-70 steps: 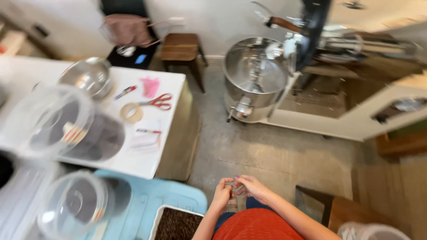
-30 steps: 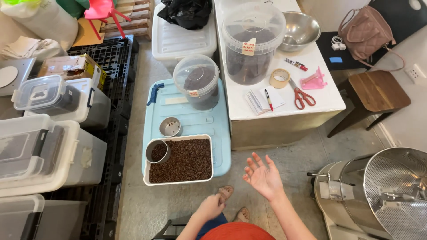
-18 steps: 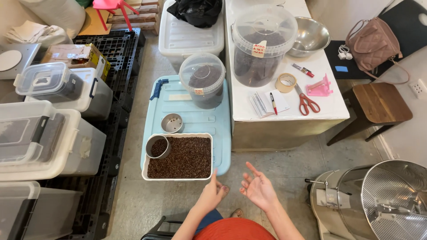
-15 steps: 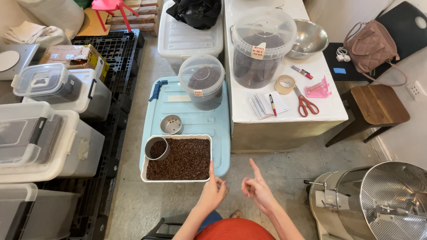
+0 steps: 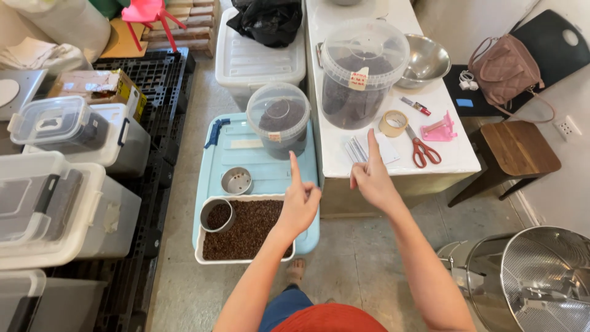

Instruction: Labeling roasted bean containers and loading green coffee beans into a roasting machine.

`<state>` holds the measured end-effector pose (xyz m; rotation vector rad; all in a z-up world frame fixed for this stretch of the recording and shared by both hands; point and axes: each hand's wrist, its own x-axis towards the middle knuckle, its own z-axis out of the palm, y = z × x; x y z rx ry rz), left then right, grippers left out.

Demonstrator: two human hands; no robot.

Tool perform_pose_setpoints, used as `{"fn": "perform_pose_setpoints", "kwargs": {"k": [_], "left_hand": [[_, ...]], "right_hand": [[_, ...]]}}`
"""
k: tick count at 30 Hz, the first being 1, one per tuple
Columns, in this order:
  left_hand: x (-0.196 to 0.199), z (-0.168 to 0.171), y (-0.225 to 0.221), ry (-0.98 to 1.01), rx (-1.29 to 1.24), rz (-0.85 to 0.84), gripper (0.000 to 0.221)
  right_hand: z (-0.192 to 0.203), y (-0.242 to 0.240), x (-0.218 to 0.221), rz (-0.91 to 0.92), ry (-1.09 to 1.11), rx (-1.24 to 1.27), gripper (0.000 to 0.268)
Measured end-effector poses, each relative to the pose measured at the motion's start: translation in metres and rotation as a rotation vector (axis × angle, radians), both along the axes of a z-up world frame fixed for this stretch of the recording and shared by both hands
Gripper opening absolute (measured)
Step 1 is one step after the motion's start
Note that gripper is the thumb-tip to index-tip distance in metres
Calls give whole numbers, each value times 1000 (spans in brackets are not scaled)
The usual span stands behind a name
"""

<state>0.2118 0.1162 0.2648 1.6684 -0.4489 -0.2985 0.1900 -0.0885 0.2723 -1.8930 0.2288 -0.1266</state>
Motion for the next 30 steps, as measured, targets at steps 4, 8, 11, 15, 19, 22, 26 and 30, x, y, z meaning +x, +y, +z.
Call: {"fn": "perform_pose_setpoints", "kwargs": {"k": [4,8,11,15,19,22,26,30], "left_hand": [[49,-10,-11,-1,11,23,92],[78,-35,-12,151,59,-5,90],[89,-43,-14,230,42,-29,90],[108,-45,-15,261,12,-30,88],[108,-49,-16,299,-3,-8,89],[102,-48,-16,306,-64,-4,87],[102,-34,-27,71,-123,-54,83],[55,64,-31,-6,-103,-385,66]], "right_hand": [[-4,-9,43,-84,3,-50,96],[-29,-13,71,-86,108,-74,96],[-16,-2,75,-95,176,-7,97],[-20,-7,88,-110,200,-11,97],[-31,-6,88,-115,182,60,96],[-24,-7,76,-147,153,84,95],[-57,-66,39,-428,-288,-518,30],[23,-82,-38,-765,-693,68,102]]}}
